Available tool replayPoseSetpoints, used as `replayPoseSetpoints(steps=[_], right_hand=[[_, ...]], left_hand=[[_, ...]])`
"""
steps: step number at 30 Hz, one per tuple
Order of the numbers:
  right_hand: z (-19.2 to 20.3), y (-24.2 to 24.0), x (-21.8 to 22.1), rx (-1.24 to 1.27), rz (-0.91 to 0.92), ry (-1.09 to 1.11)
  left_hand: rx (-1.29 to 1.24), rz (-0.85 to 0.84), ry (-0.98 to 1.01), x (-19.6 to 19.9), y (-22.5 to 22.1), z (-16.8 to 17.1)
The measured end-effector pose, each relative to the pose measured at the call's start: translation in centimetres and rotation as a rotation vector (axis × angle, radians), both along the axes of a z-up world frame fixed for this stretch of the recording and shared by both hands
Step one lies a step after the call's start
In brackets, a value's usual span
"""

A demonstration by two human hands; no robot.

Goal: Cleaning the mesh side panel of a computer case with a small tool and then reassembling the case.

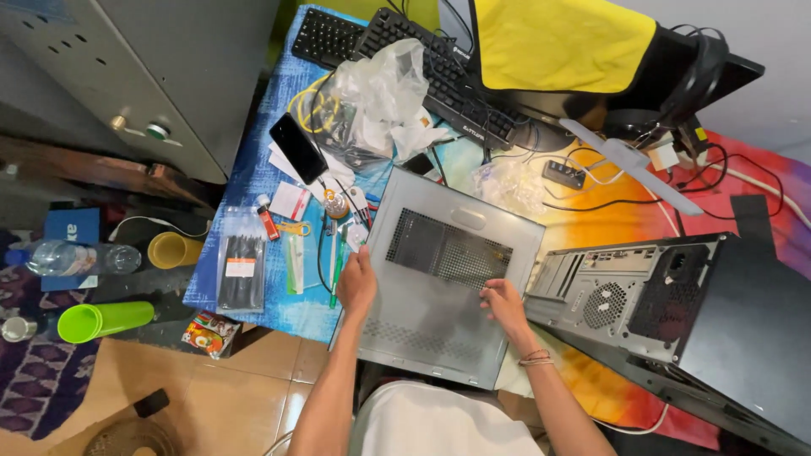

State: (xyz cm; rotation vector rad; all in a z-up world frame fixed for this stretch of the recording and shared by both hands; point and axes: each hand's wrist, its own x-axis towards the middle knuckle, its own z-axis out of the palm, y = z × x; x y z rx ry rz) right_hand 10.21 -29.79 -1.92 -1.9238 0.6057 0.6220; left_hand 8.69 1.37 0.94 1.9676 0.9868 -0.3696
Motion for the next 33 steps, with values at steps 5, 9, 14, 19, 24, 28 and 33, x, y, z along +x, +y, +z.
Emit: replayPoseSetpoints(steps=[5, 9, 14, 19, 24, 28, 33], right_hand=[[-0.2, -2.2, -0.2, 0.006, 0.061, -0.018], [-0.3, -4.1, -1.1, 0.016, 0.147, 0.017], [-1.0, -7.8, -2.9, 0.030, 0.281, -0.041], [3.5, -10.2, -5.4, 0.028, 0.422, -0.129], [12.3, -11.2, -8.8, 0.253, 0.520, -0.102], [11.7, -13.0, -8.5, 0.434, 0.429, -0.168], [12.6, -13.7, -7.3, 0.670, 0.444, -0.162]], left_hand=[[0.027, 0.066, -0.079, -3.3, 0.5, -0.2], [0.102, 0.177, -0.080, -7.4, 1.3, -0.5], [0.135, 0.392, -0.214, -15.0, 1.4, -2.7], [0.074, 0.570, -0.218, -22.4, -1.3, -2.8], [-0.180, 0.774, -0.151, -26.2, -8.0, 5.6], [-0.265, 0.832, -0.167, -28.8, -9.9, 3.9], [-0.379, 0.829, -0.127, -29.8, -12.6, 5.1]])
